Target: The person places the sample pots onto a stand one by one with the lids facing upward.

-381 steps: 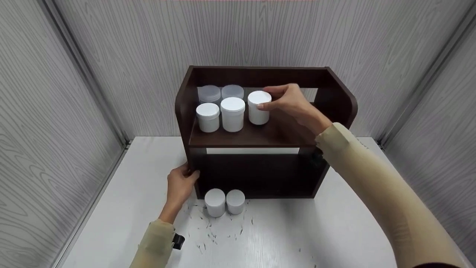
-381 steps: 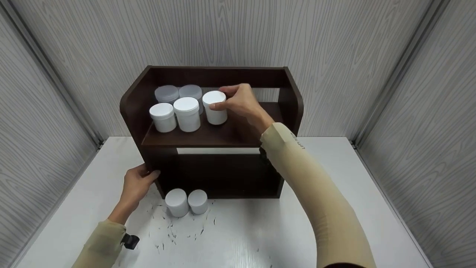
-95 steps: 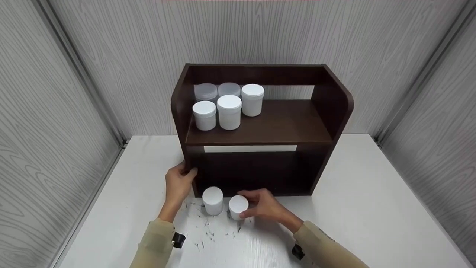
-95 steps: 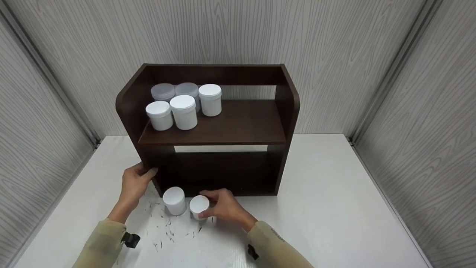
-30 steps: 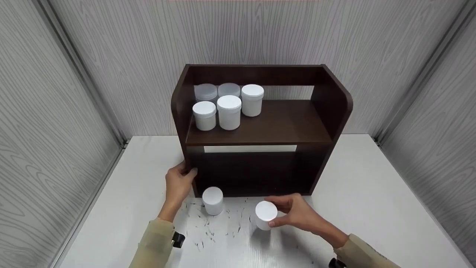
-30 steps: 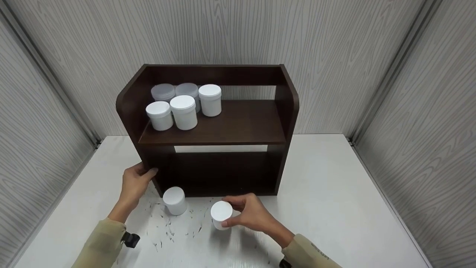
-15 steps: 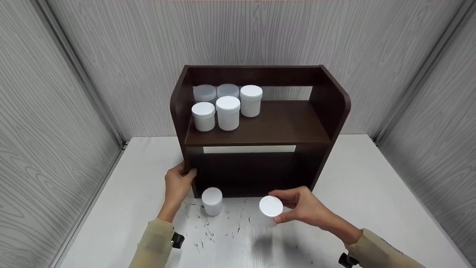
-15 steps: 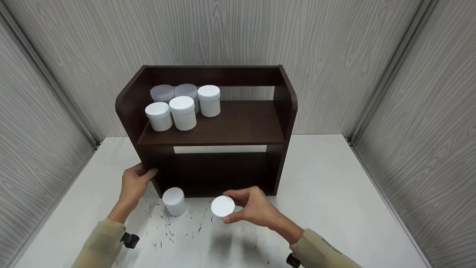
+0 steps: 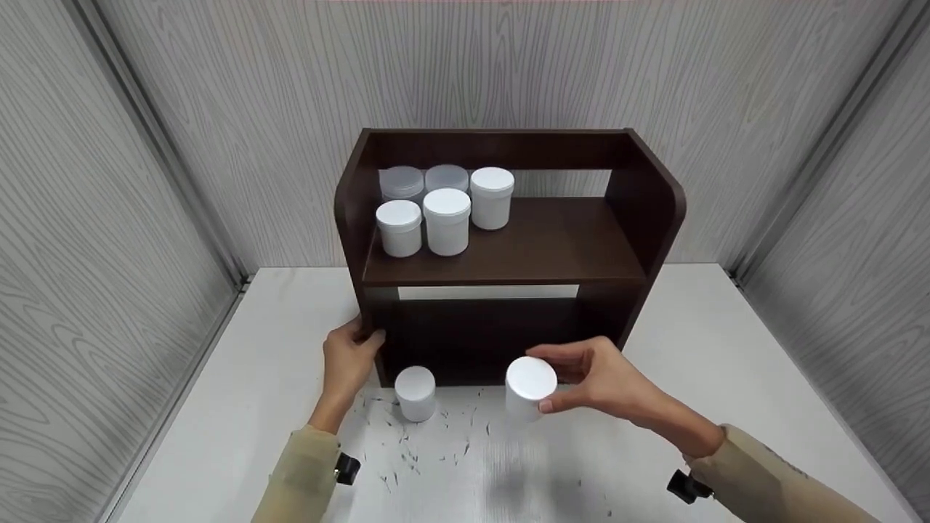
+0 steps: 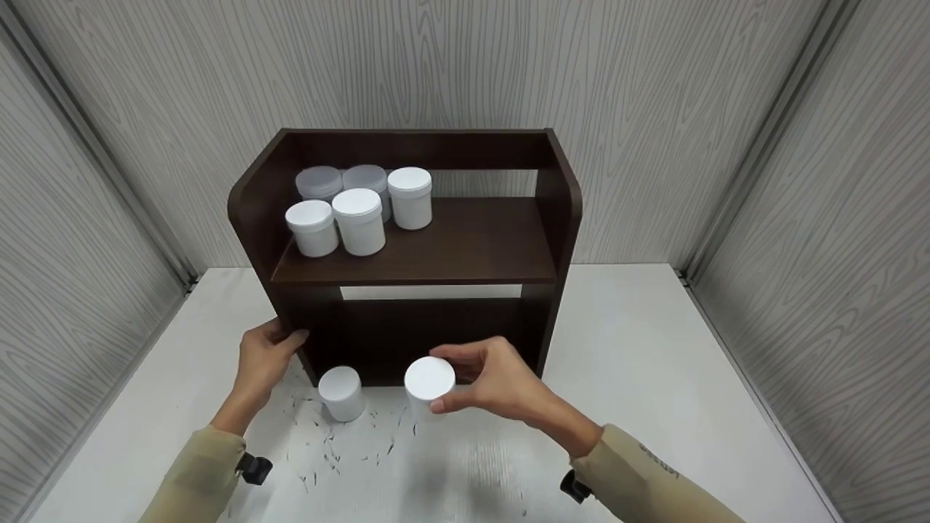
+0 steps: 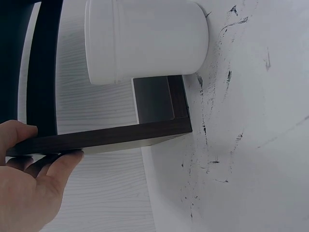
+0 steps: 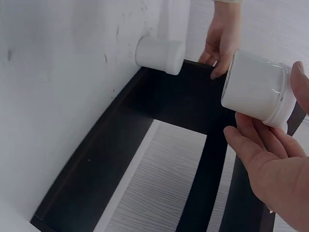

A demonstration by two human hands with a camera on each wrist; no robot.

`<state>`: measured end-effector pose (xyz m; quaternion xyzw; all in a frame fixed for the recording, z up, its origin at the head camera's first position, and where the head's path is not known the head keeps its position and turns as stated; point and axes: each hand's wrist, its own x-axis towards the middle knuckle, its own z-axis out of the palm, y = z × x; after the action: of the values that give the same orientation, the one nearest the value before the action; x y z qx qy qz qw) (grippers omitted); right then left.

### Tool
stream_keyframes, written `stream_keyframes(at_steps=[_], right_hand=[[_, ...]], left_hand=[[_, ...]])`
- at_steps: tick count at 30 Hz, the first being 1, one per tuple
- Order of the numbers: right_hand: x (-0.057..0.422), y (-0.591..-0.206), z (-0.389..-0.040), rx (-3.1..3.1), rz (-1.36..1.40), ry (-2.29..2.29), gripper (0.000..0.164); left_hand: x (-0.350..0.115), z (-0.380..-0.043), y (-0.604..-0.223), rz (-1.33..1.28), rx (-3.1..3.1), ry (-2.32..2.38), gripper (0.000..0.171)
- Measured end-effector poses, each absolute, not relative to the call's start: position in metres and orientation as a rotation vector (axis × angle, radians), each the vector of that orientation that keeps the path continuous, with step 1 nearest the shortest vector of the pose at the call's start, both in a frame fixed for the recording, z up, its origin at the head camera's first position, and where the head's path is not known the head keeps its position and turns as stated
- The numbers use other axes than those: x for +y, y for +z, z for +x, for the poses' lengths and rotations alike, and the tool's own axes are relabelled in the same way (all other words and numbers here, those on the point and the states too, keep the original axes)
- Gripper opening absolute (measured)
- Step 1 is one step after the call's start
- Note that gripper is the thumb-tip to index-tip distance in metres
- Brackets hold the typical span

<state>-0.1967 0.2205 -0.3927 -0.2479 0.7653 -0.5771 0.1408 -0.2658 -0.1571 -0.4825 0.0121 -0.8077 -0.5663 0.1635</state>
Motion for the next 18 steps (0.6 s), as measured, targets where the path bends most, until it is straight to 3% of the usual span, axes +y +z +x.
stream_keyframes(at_steps=[18], right_hand=[[0.211,-0.323,-0.225,2.314,-0.646,-1.717,0.071]], left_hand=[[-0.156,-0.266,-0.482,0.041,-2.340,-1.612,0.043]])
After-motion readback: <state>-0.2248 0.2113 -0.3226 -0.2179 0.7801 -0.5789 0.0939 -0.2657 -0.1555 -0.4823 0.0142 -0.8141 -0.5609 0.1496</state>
